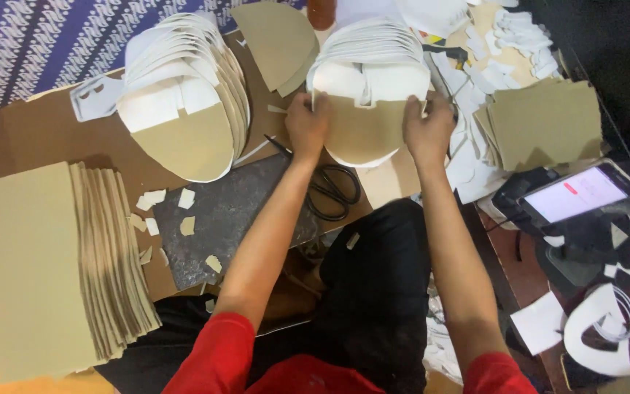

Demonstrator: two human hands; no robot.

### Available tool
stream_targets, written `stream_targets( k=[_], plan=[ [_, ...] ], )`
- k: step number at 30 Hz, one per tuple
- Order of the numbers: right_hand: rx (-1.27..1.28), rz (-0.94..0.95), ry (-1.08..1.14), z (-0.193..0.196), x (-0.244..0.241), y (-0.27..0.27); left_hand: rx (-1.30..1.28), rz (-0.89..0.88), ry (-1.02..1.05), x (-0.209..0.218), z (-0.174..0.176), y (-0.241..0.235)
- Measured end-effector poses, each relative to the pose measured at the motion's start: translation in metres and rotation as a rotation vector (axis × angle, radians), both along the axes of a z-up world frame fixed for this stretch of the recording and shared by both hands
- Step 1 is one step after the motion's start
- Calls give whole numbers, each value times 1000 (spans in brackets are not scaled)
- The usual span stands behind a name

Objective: The person uses scissors to cut a white paper template from a beige cardboard sheet, then stacks the finished piece with others. The process repeats with new sheets, trimming along the template's edge and stacking completed pieces.

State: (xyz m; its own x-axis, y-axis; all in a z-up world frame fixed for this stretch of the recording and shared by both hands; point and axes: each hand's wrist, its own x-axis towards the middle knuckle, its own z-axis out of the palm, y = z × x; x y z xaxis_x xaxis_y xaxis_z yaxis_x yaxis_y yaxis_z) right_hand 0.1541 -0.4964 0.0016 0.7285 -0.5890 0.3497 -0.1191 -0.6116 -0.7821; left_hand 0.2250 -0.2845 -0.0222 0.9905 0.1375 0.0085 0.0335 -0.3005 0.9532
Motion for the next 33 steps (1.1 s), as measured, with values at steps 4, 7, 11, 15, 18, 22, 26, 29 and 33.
stream_targets(
  k=[4, 7, 11, 15, 18, 22, 26, 29, 33],
  plan=[
    [-240, -198, 51, 12, 26, 7, 90, 117, -122, 7, 23, -16],
    [-248, 46, -51, 50, 31, 28, 182, 96, -71, 32, 16, -21],
    [-341, 26, 32, 62, 19, 37, 204, -16, -18, 1, 49, 34],
    [-376, 105, -161, 79, -25, 69, 213, 371, -435, -22, 54, 127],
    [-202, 200, -176, 81, -71, 124, 256, 440, -467, -3, 42, 189],
    [-380, 546, 201, 19, -108, 161, 261, 138, -192, 17, 52, 217],
    [-533, 545, 234, -31, -105, 160, 496, 66, -305, 51, 22, 217],
    [-634, 577, 216, -47, -102, 154, 598, -26, -305, 51, 15, 222],
    [-408, 644, 250, -28, -115, 153, 521, -233, -316, 31, 0, 254]
  ],
)
